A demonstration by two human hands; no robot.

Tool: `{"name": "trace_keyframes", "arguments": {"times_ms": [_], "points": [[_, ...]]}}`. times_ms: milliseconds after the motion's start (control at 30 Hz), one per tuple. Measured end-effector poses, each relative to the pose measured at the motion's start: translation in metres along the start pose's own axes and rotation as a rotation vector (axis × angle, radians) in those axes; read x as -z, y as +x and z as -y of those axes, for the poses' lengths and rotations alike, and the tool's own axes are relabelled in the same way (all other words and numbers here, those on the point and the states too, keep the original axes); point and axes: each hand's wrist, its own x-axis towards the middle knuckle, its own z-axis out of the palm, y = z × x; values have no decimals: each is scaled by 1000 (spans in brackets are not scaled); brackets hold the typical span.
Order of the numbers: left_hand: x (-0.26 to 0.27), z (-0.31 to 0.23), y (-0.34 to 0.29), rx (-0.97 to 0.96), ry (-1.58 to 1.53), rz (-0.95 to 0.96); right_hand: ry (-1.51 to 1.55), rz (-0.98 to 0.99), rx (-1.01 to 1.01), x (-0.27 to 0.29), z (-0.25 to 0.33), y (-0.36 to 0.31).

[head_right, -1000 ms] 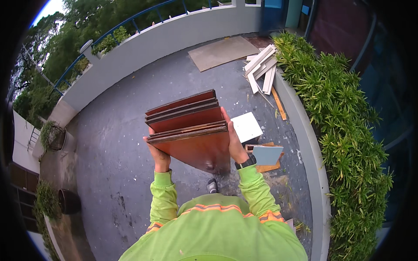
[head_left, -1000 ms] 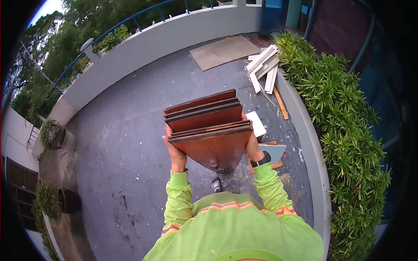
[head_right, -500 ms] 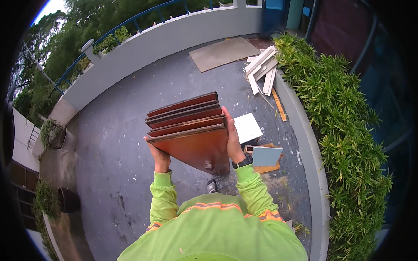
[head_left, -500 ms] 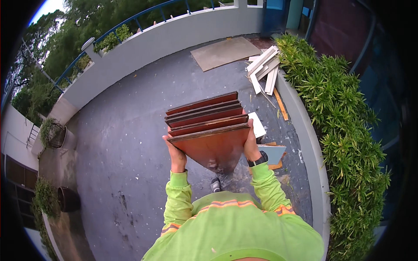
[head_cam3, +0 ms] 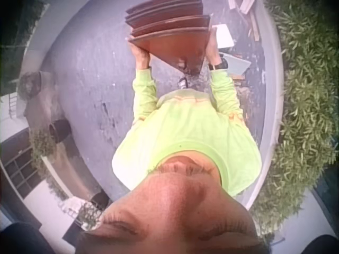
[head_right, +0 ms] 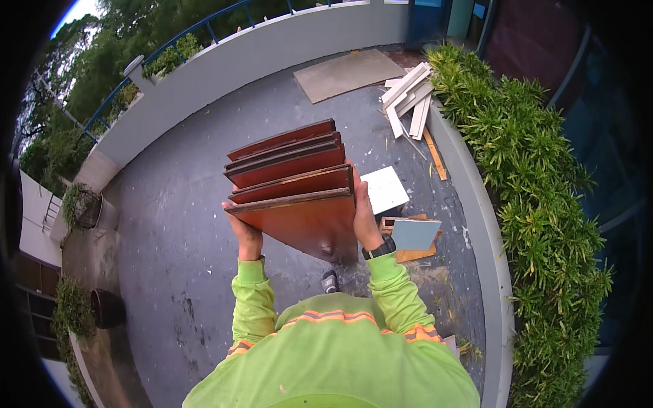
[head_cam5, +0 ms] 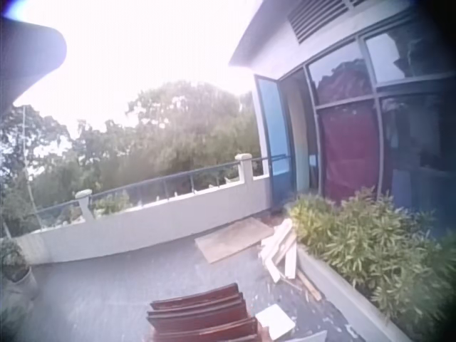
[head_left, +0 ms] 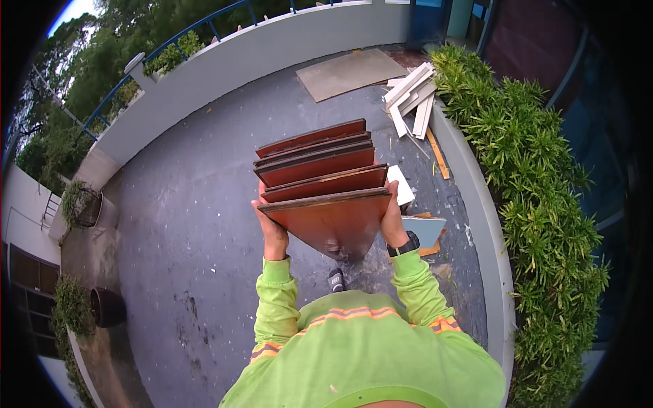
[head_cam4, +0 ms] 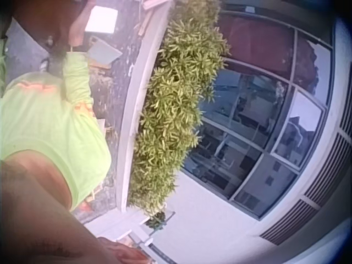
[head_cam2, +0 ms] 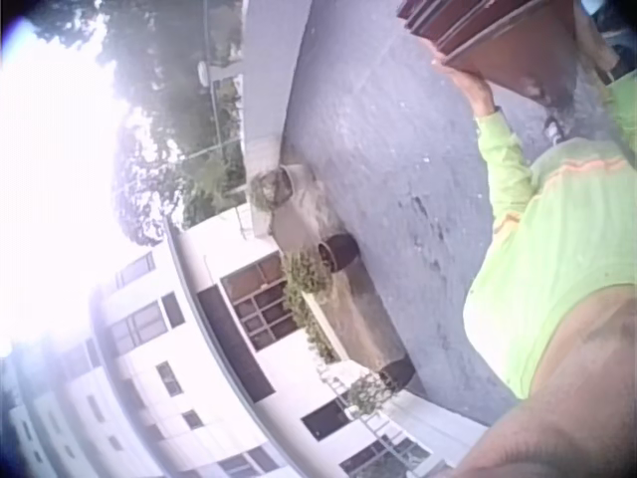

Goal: The person picks up several brown rectangular panels from a pile on a wooden board, stacks them together by hand, and carries the stack toward a doorway.

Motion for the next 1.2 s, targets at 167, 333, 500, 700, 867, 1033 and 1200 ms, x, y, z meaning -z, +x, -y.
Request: {"name": "trace_keyframes", "arguments": {"times_ms": [167, 333, 500, 700, 867, 1033, 1200], "points": [[-3, -4, 10, -28, 57, 125, -19, 16, 26, -2, 3, 7], [2, -8, 1, 38, 11, 121, 60, 82, -60, -7, 15, -2], [7, -14, -10, 10, 43, 183, 7, 36, -43, -8, 8, -9], [9, -13, -10, 54, 47, 157, -142, 75, -102, -5, 27, -19], [21, -3, -19, 66, -28, 110, -268, 115, -1, -10, 33, -26], [17, 4, 9, 25, -26, 114, -107, 36, 18, -17, 28, -8], [14, 15, 38, 52, 14, 80, 58, -91, 0, -20, 19, 21]]}}
